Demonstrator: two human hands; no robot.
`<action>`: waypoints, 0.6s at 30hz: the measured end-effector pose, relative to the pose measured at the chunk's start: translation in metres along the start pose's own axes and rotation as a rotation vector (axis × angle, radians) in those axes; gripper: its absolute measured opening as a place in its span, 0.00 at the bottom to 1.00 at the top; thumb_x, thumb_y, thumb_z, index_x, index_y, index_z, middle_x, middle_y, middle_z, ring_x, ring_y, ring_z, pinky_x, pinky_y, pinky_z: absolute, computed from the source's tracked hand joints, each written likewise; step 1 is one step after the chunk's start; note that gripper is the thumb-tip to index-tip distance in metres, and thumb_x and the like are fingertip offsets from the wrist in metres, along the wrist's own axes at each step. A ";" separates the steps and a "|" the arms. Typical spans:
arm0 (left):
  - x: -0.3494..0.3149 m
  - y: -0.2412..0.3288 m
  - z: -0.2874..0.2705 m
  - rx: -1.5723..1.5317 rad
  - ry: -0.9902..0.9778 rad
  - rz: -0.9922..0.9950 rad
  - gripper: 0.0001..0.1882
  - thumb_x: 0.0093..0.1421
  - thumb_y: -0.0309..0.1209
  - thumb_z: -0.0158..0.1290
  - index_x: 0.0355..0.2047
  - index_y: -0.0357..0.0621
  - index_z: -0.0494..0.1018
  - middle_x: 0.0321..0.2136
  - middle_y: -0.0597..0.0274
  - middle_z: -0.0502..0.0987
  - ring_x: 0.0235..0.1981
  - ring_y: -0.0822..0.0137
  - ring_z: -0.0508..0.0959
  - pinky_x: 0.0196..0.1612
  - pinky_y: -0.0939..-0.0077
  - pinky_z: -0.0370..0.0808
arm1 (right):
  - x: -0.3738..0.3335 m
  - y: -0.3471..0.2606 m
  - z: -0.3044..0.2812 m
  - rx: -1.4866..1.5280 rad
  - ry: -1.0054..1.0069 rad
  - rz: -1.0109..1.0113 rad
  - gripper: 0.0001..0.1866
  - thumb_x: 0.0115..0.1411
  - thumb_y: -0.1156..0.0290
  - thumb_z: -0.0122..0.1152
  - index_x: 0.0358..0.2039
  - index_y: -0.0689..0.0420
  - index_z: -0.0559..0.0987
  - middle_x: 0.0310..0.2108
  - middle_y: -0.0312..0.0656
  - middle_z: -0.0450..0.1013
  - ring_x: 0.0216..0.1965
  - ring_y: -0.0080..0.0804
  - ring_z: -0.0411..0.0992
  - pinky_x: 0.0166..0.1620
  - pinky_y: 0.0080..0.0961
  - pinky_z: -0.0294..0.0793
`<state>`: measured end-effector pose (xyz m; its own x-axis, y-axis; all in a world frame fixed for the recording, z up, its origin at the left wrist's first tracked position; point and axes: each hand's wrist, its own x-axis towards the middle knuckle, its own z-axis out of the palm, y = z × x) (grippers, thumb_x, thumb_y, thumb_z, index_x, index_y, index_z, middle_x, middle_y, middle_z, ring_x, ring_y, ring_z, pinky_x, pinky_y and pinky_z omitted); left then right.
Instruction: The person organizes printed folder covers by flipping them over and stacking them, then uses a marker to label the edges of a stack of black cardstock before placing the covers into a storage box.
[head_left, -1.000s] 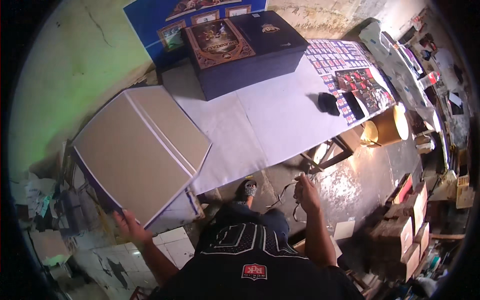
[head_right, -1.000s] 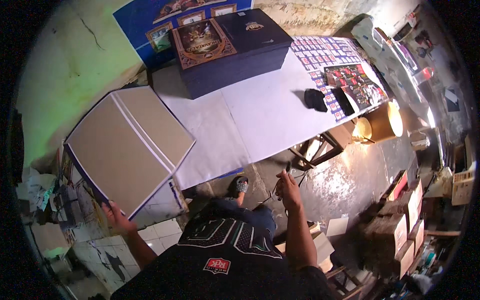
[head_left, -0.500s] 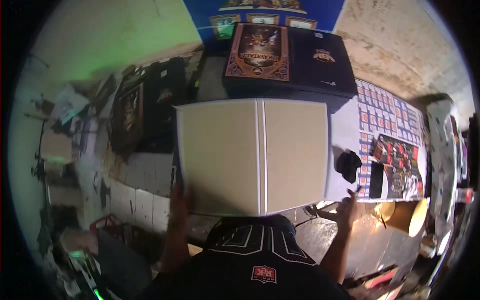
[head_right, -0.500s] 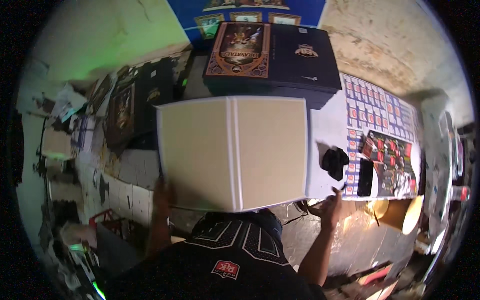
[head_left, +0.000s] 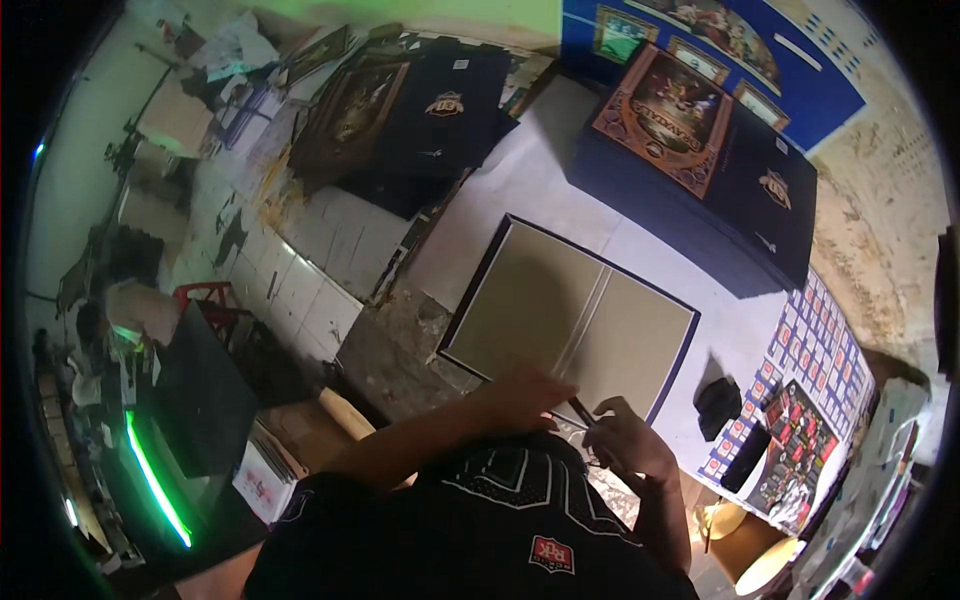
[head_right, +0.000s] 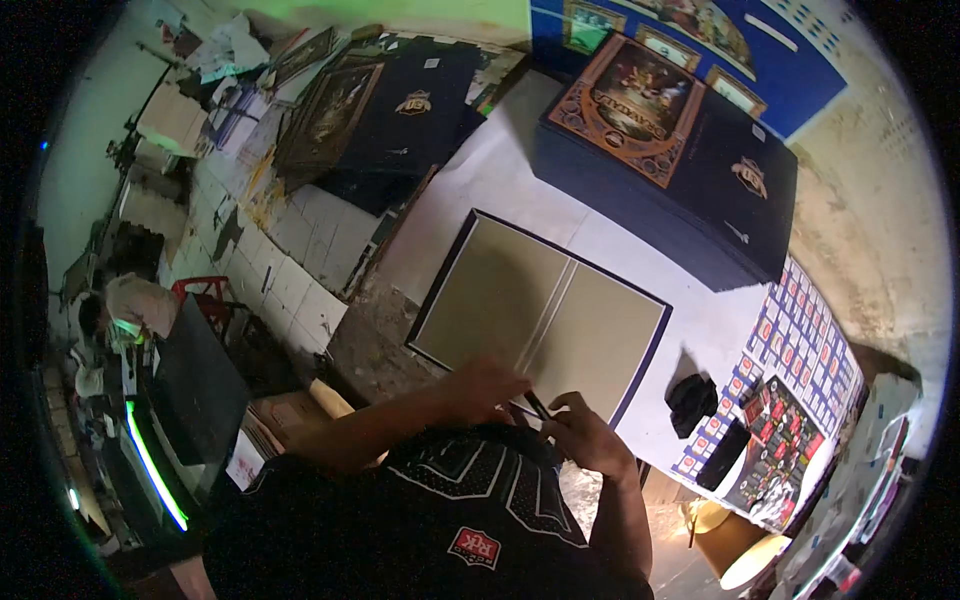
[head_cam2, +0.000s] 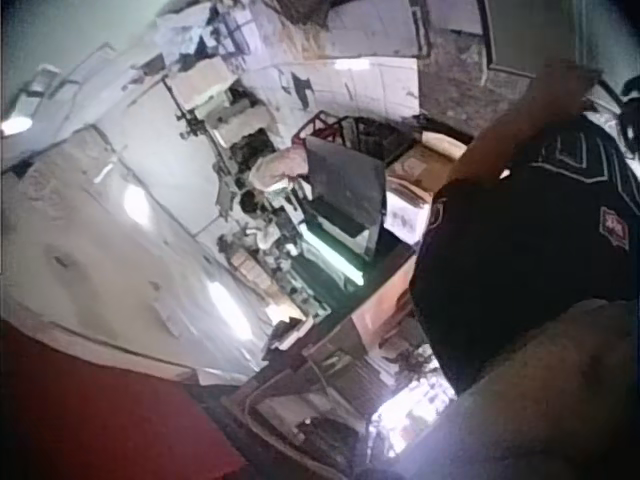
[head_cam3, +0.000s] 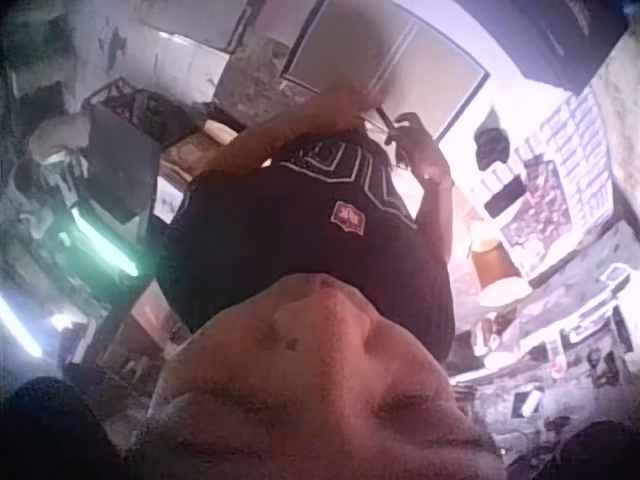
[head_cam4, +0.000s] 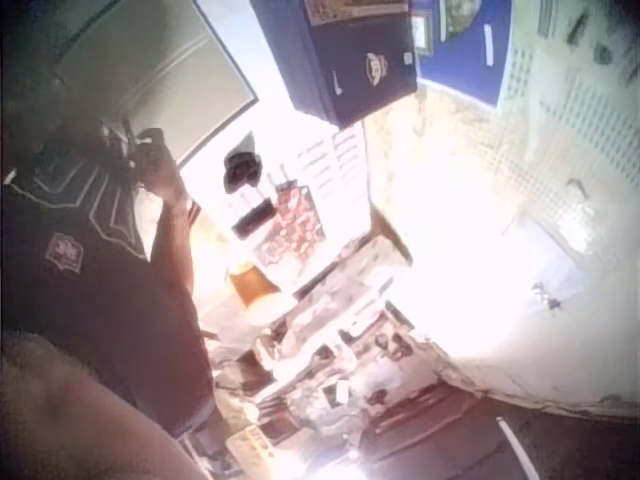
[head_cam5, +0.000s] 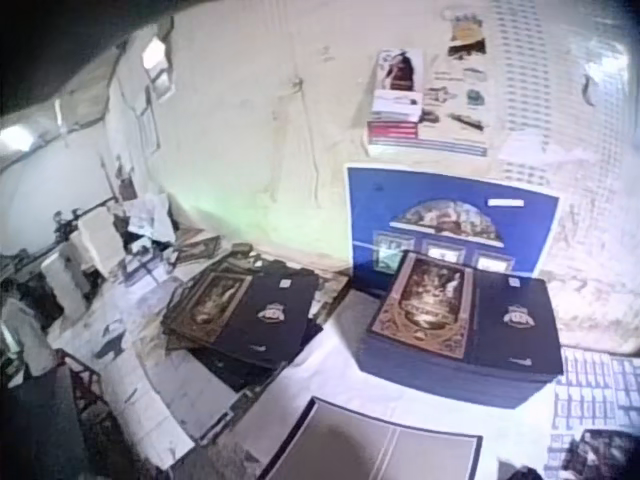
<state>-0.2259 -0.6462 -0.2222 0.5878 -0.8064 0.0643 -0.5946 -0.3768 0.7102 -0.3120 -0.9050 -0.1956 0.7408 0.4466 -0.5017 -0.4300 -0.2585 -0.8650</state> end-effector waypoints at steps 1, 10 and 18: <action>0.000 0.006 0.002 -0.018 -0.215 -0.094 0.19 0.57 0.40 0.56 0.46 0.45 0.71 0.43 0.50 0.75 0.47 0.50 0.75 0.49 0.56 0.69 | 0.010 -0.016 0.000 0.098 -0.013 0.132 0.18 0.62 0.72 0.55 0.50 0.63 0.64 0.29 0.44 0.76 0.24 0.27 0.73 0.27 0.21 0.73; -0.014 -0.044 -0.046 -0.238 -0.072 -0.135 0.13 0.64 0.39 0.48 0.41 0.43 0.72 0.28 0.53 0.76 0.31 0.53 0.77 0.35 0.59 0.71 | 0.076 -0.071 0.000 0.780 -0.249 -0.182 0.28 0.61 0.52 0.57 0.49 0.64 0.67 0.36 0.60 0.76 0.27 0.40 0.78 0.29 0.30 0.76; -0.003 -0.062 -0.080 -0.973 -0.022 -0.451 0.15 0.69 0.40 0.42 0.42 0.41 0.70 0.24 0.60 0.73 0.25 0.64 0.73 0.34 0.66 0.71 | 0.164 -0.096 0.021 0.432 0.429 -0.250 0.12 0.65 0.63 0.55 0.37 0.61 0.71 0.15 0.34 0.65 0.13 0.19 0.62 0.16 0.17 0.58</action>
<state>-0.1471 -0.5837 -0.2103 0.6280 -0.6953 -0.3495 0.3734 -0.1248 0.9192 -0.1601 -0.7886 -0.1944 0.9469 0.0444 -0.3183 -0.3202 0.2155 -0.9225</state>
